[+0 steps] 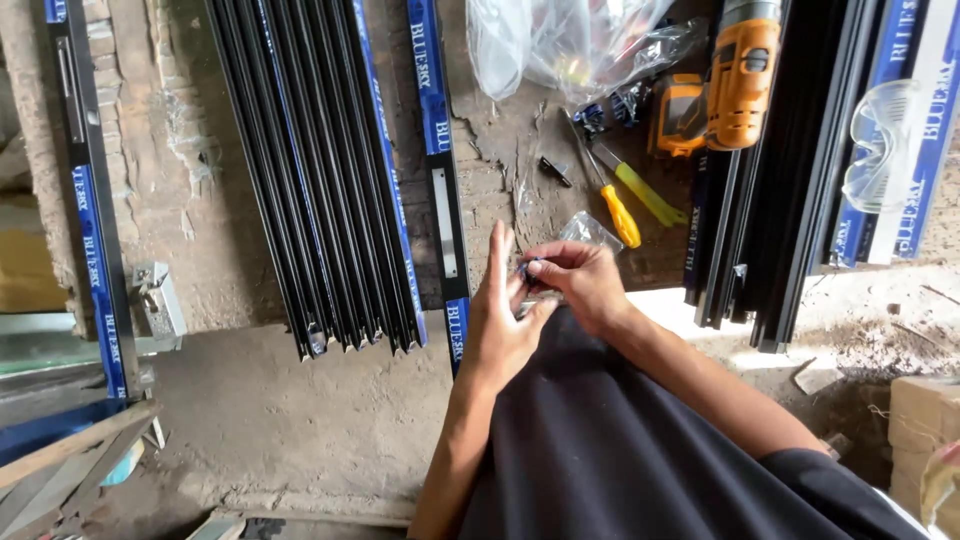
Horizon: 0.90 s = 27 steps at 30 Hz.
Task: The person uses a utility knife to cut a protective blue film from a black metal window frame. They then use a yellow screwdriver to tighten screws on the frame. Finally, they handle small plastic bags containing hardware components.
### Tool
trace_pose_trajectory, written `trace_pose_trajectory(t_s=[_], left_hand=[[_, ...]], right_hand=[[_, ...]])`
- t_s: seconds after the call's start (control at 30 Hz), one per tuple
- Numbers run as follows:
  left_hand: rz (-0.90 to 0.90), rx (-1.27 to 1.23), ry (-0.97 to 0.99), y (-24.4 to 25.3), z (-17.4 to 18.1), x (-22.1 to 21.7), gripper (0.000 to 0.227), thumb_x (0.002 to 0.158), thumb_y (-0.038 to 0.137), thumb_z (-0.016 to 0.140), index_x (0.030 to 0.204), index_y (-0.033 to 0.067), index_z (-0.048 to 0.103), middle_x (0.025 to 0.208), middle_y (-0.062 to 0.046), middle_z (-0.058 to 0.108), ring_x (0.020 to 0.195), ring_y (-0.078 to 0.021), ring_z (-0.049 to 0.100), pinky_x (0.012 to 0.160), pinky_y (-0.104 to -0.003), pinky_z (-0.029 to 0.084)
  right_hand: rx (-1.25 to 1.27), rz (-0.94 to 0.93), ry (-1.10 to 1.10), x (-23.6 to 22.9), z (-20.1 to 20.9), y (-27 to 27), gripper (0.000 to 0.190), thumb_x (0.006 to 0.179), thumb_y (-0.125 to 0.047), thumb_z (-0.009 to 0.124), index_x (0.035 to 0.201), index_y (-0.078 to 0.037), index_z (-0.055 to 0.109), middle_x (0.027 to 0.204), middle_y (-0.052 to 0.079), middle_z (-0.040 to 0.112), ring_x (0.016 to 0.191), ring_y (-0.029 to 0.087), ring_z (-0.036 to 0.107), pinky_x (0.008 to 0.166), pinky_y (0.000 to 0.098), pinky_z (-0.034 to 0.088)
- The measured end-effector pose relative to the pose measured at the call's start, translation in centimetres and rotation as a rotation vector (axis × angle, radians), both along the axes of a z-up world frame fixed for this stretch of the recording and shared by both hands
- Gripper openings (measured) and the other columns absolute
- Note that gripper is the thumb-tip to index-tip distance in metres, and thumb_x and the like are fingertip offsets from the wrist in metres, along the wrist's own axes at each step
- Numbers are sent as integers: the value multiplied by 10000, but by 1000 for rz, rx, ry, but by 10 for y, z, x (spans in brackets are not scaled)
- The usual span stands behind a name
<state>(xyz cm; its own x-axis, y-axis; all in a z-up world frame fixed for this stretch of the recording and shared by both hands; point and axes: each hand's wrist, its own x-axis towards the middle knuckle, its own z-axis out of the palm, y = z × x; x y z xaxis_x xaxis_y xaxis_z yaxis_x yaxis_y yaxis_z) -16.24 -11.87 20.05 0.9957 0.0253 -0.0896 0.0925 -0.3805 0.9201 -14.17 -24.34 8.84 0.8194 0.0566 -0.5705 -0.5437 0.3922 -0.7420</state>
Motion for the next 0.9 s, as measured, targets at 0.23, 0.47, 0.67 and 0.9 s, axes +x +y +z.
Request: trace_pose_trajectory(t_s=[0.23, 0.47, 0.67, 0.9], left_hand=[[152, 67, -94, -2, -45, -12, 345, 704, 114, 926, 1025, 154, 805, 948, -41, 717, 823, -229, 764, 626, -266, 657], [381, 104, -174, -10, -61, -2, 178, 762, 190, 923, 897, 171, 809, 830, -9, 766, 736, -155, 745, 569, -230, 607], [-50, -127, 210, -20, -51, 4, 382, 969, 71, 667, 1338, 166, 696, 1152, -185, 754, 1054, -329, 740, 875, -452, 619], [-185, 203, 401, -37, -122, 32, 373, 947, 35, 627, 1318, 55, 656, 1035, -213, 753, 956, -337, 760, 812, -387, 636]], right_hand=[[-6, 72, 2, -3, 36, -8, 139, 779, 43, 809, 917, 50, 792, 580, 108, 636, 466, 79, 507, 430, 199, 389], [-223, 524, -231, -10, 52, -27, 455, 890, -21, 713, 1340, 13, 654, 936, 180, 804, 869, 189, 726, 861, 397, 589], [-814, 419, -316, 32, 5, -63, 203, 728, -144, 901, 919, -157, 836, 799, 70, 796, 835, 266, 776, 757, 368, 609], [-647, 165, -349, 101, 51, -72, 715, 890, 149, 596, 1529, 144, 276, 1408, 412, 488, 1279, 511, 542, 1029, 535, 553]])
